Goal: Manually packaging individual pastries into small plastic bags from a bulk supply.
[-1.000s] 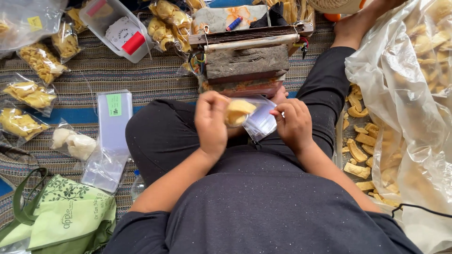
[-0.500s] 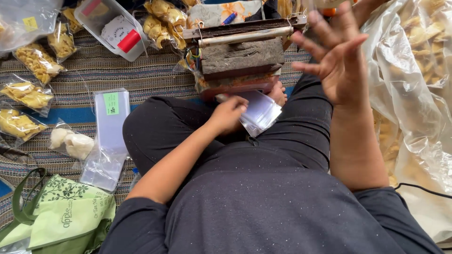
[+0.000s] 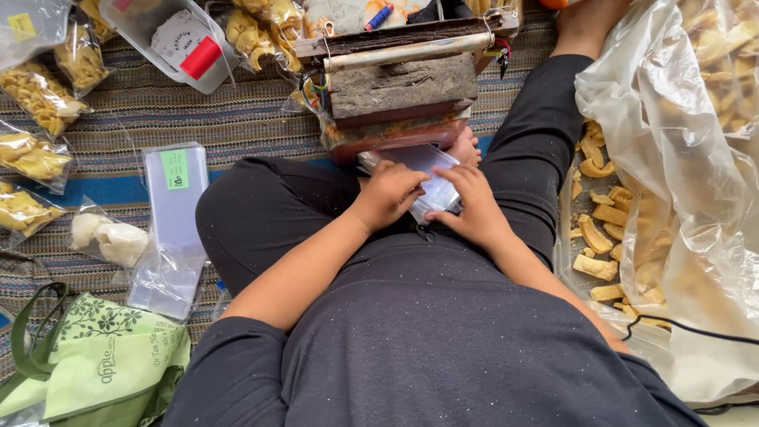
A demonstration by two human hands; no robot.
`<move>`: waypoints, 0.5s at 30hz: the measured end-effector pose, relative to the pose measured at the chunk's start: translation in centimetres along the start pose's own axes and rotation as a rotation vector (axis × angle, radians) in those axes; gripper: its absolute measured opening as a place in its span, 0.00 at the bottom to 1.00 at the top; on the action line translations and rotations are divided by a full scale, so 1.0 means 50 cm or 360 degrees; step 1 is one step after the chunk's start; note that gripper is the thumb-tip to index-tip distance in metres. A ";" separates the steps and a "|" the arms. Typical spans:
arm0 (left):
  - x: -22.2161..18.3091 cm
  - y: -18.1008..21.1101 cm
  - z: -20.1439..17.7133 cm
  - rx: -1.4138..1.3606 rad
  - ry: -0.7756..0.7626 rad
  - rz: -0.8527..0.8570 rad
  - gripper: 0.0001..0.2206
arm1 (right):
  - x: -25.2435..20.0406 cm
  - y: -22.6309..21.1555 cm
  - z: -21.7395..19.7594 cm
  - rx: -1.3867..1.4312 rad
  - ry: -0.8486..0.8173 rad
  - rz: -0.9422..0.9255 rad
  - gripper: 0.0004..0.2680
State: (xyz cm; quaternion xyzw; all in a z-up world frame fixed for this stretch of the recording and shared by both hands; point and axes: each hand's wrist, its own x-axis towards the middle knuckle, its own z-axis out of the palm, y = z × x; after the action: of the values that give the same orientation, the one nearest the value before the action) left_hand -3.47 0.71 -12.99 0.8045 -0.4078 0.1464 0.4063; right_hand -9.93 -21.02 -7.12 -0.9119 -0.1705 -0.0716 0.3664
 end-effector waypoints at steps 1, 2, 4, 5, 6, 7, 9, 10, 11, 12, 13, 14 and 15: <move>0.007 0.009 -0.008 -0.0003 -0.0004 -0.0006 0.12 | -0.003 0.024 0.013 0.0004 -0.0005 0.0006 0.32; 0.012 0.019 -0.016 -0.0191 0.0028 -0.0086 0.14 | -0.007 0.047 0.025 0.0038 0.0027 0.0158 0.20; 0.011 0.015 -0.034 -0.0374 0.0064 -0.0166 0.17 | -0.001 0.071 0.028 0.0072 0.0058 0.0305 0.08; 0.006 0.001 -0.044 -0.0321 -0.0180 -0.0343 0.26 | 0.010 0.070 0.019 0.0166 0.0179 0.0364 0.07; -0.002 -0.012 -0.053 -0.0269 -0.0427 -0.0520 0.36 | 0.018 0.069 0.009 0.0260 0.0299 0.0425 0.07; -0.013 -0.020 -0.064 -0.0267 -0.0426 -0.0522 0.36 | 0.019 0.063 -0.001 0.0261 0.0297 0.0424 0.07; -0.029 -0.039 -0.087 -0.0356 -0.0800 -0.1160 0.14 | 0.031 0.053 -0.024 0.0346 0.0520 0.0705 0.05; -0.024 -0.031 -0.105 -0.0356 -0.0801 -0.1162 0.14 | 0.024 0.071 -0.025 0.0347 0.0519 0.0706 0.05; -0.018 -0.022 -0.122 -0.0660 -0.0574 -0.1414 0.14 | 0.016 0.090 -0.025 0.0423 0.0499 0.0829 0.04; -0.011 -0.016 -0.142 -0.0960 -0.0334 -0.1651 0.15 | 0.012 0.108 -0.025 0.0501 0.0482 0.0950 0.04; -0.012 -0.005 -0.148 -0.0957 -0.0335 -0.1650 0.15 | 0.013 0.095 -0.025 0.0503 0.0484 0.0950 0.04; -0.014 0.007 -0.153 -0.1304 -0.0112 -0.1812 0.16 | 0.012 0.081 -0.026 0.0505 0.0388 0.1037 0.02; -0.017 0.019 -0.157 -0.1650 0.0123 -0.1960 0.17 | 0.010 0.068 -0.026 0.0506 0.0290 0.1124 0.02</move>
State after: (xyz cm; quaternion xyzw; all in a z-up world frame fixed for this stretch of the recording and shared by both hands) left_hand -3.96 6.92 -8.03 0.5883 0.1073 -0.2839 0.7495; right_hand -8.23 -24.08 -8.22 -0.8362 0.1778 0.0055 0.5188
